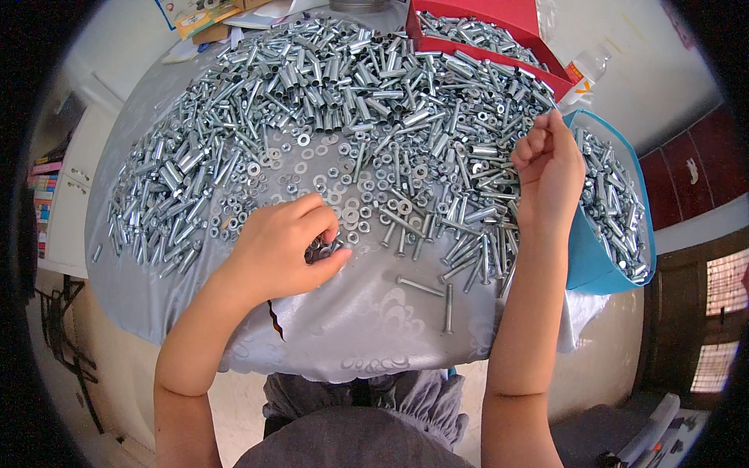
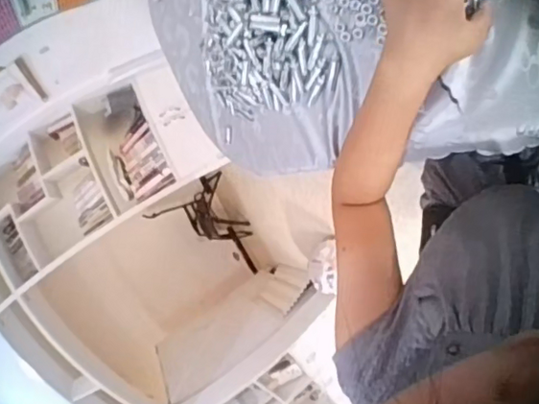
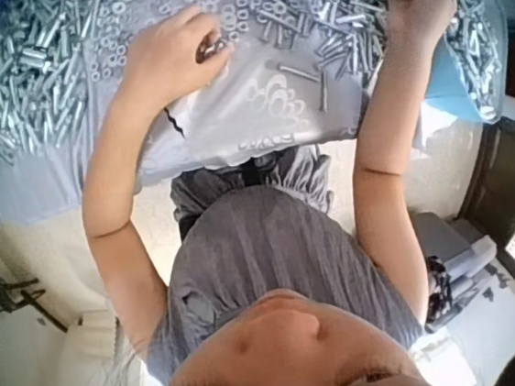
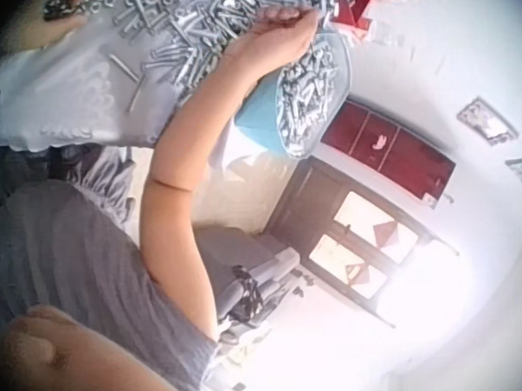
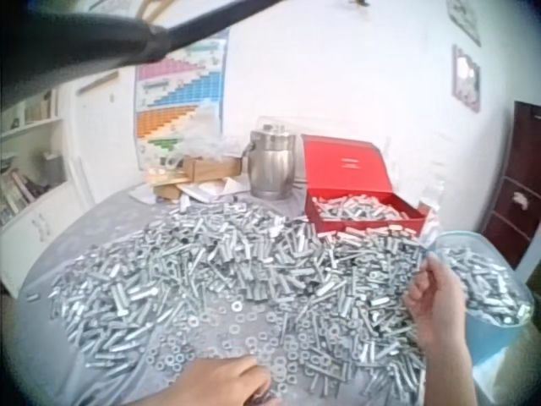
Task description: The person repeatedly picks up bolts and washers from a large pile on a table and threads the washers onto the bolts by hand. The person handles the fasteners one at a time, assembling them into small stacks or groups on the table surface.
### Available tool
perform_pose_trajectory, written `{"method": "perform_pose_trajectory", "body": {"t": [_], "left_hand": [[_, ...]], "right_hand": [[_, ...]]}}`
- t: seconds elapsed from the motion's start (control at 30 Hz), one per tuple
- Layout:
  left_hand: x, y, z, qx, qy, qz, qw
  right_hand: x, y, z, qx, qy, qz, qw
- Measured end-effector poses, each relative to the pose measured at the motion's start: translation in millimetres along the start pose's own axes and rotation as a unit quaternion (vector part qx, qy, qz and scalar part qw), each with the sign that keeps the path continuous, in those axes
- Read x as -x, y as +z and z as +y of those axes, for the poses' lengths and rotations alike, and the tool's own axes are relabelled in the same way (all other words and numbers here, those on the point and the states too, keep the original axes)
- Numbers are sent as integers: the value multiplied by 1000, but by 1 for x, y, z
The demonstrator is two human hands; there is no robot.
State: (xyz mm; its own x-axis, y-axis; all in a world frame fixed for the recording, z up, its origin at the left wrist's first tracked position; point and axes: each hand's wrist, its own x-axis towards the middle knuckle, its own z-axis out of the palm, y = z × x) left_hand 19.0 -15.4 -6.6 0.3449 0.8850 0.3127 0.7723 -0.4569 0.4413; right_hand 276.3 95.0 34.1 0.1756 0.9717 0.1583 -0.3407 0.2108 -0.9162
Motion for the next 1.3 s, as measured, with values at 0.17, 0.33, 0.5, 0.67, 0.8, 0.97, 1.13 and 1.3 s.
{"method": "perform_pose_trajectory", "body": {"t": [0.17, 0.33, 0.5, 0.67, 0.8, 0.97, 1.13, 1.3], "left_hand": [[-1, -1, 1, -43, 19, 13, 999], [-1, 2, 0, -47, 24, 24, 998], [0, 2, 1, -51, 23, 21, 998], [-1, 2, 0, -40, 25, 28, 998], [0, 1, -1, -48, 24, 27, 998], [0, -4, -1, -41, 38, 15, 998], [0, -10, 0, -25, 39, -28, 999], [0, -6, 1, 13, 23, -44, 999]], "right_hand": [[-16, -31, 20, 517, -140, -70, 841], [-6, -26, 28, 666, -141, -90, 727], [0, -19, 30, 680, -174, -100, 706], [7, -8, 30, 644, -216, -115, 725], [14, 9, 29, 518, -174, -139, 826], [39, 36, 32, 327, -79, -210, 918], [53, 48, 32, 246, -53, -303, 919], [57, 49, 31, 206, -24, -329, 921]]}}
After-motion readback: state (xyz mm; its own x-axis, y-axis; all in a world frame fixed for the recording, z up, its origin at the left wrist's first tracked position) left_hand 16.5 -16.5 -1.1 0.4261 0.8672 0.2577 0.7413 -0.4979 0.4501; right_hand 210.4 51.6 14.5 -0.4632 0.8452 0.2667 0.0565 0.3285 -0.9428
